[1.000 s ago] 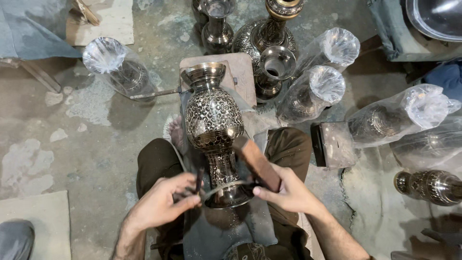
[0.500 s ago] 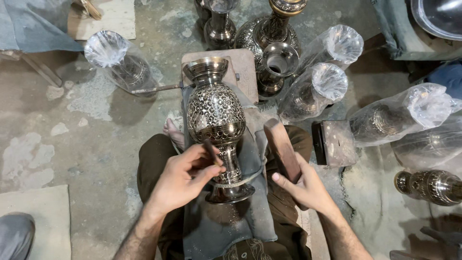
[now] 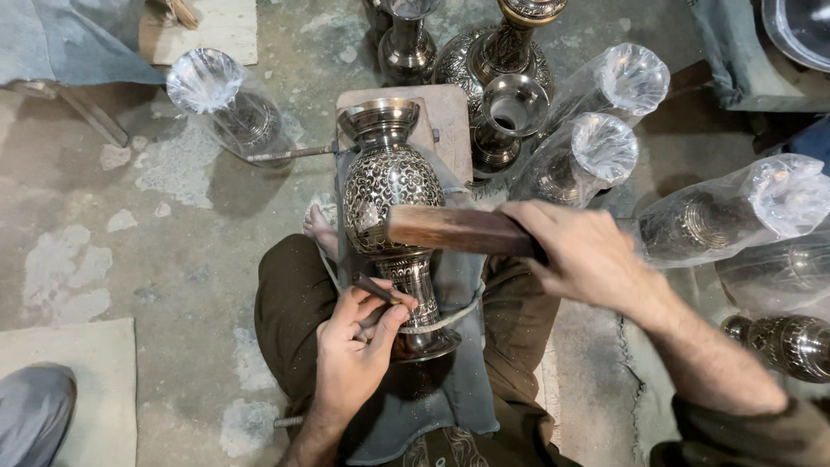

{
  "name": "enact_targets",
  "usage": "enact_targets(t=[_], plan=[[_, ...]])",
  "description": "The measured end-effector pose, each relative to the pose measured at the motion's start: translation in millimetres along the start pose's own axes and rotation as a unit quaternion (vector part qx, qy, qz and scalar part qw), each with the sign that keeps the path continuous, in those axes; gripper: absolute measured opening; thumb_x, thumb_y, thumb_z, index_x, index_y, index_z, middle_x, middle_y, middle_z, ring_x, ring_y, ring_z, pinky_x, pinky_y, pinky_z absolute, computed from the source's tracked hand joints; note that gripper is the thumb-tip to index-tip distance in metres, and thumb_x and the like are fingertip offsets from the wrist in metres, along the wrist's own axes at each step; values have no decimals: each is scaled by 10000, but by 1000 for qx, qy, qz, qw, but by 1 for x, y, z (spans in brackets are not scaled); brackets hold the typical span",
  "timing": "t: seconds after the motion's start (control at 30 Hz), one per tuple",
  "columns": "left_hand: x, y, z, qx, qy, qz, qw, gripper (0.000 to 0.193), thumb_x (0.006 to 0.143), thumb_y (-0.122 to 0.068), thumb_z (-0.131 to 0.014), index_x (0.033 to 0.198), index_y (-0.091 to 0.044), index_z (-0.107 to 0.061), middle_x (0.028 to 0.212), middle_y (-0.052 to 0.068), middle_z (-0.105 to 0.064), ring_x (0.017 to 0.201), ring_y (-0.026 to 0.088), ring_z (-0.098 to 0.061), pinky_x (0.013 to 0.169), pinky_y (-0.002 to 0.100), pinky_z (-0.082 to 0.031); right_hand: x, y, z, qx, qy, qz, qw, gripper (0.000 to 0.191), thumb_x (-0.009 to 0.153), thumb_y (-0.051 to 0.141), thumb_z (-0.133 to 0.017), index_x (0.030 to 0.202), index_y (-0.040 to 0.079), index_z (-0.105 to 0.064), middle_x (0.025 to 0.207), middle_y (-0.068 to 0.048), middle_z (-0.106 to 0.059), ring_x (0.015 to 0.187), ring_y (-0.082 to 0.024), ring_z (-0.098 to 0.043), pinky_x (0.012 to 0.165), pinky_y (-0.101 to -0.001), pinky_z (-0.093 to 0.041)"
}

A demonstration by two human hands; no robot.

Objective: The person sits on the floor and uses a hammer and chisel to engrave intricate patterns onto a metal vase. They repeatedly strike the chisel against the vase's surface to create decorative designs.

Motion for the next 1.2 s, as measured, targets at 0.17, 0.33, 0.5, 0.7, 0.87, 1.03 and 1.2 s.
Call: enact_targets(t=[0.17, 0.33, 0.5, 0.7, 0.87, 1.03, 1.2], plan=[[0, 6, 1, 28, -15, -6, 999, 330, 948, 25, -691, 1249, 78, -568, 1034, 147, -789, 982, 180, -778, 859, 300, -636, 51, 14, 36, -176, 98, 6, 979, 266, 897, 185, -717, 1089, 63, -580, 799, -66, -695, 555, -167, -667, 474, -320, -545], [1, 7, 1, 46, -19, -3, 999, 339, 945, 36, -684, 1263, 73, -571, 1035, 153, -791, 978, 173, -770, 847, 297, -643, 86, 54, 61, 112, 92, 10, 989, 445, 883, 282, -750, 1221, 65, -560, 693, -37, -700, 453, -158, -675, 450, -297, -544], [-2, 11, 0, 49, -23, 6, 999, 346, 942, 45, -685, 1267, 77, -568, 1065, 167, -787, 1012, 177, -760, 877, 295, -621, 102, 75, 79, -97, 119, 86, 984, 350, 854, 217, -744, 1165, 101, -636, 721, -39, -696, 527, -162, -689, 488, -358, -553], [-2, 12, -2, 39, -21, 32, 998, 345, 936, 33, -689, 1261, 75, -581, 1073, 167, -789, 1010, 169, -764, 870, 290, -627, 99, 73, 78, -165, 144, 80, 972, 253, 888, 174, -722, 1127, 139, -646, 755, -24, -706, 589, -151, -702, 519, -362, -561], [-2, 11, -2, 29, -11, 42, 999, 354, 950, 9, -671, 1286, 69, -578, 1087, 156, -792, 1013, 163, -753, 877, 284, -614, 97, 63, 70, -67, 89, 91, 990, 345, 866, 224, -788, 1127, 83, -611, 756, -47, -700, 582, -168, -697, 563, -361, -586], [-1, 10, -2, 13, -11, 48, 999, 335, 950, 2, -688, 1261, 76, -588, 1081, 159, -792, 1012, 170, -759, 873, 293, -620, 98, 54, 71, 51, 80, 77, 992, 264, 886, 240, -773, 985, 73, -594, 694, -47, -695, 564, -167, -695, 520, -352, -575], [1, 8, -1, 36, 1, 53, 998, 348, 952, -17, -678, 1279, 67, -593, 1075, 153, -788, 994, 161, -759, 859, 298, -643, 96, 52, 69, -87, 138, 30, 986, 192, 903, 225, -732, 1046, 169, -617, 706, 16, -686, 582, -160, -691, 647, -392, -563]])
Point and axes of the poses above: each hand's wrist, its own x-axis towards the middle knuckle, its own z-axis out of the back of the hand, y = z × x, the point moved 3 cm from there along x, towards the middle knuckle
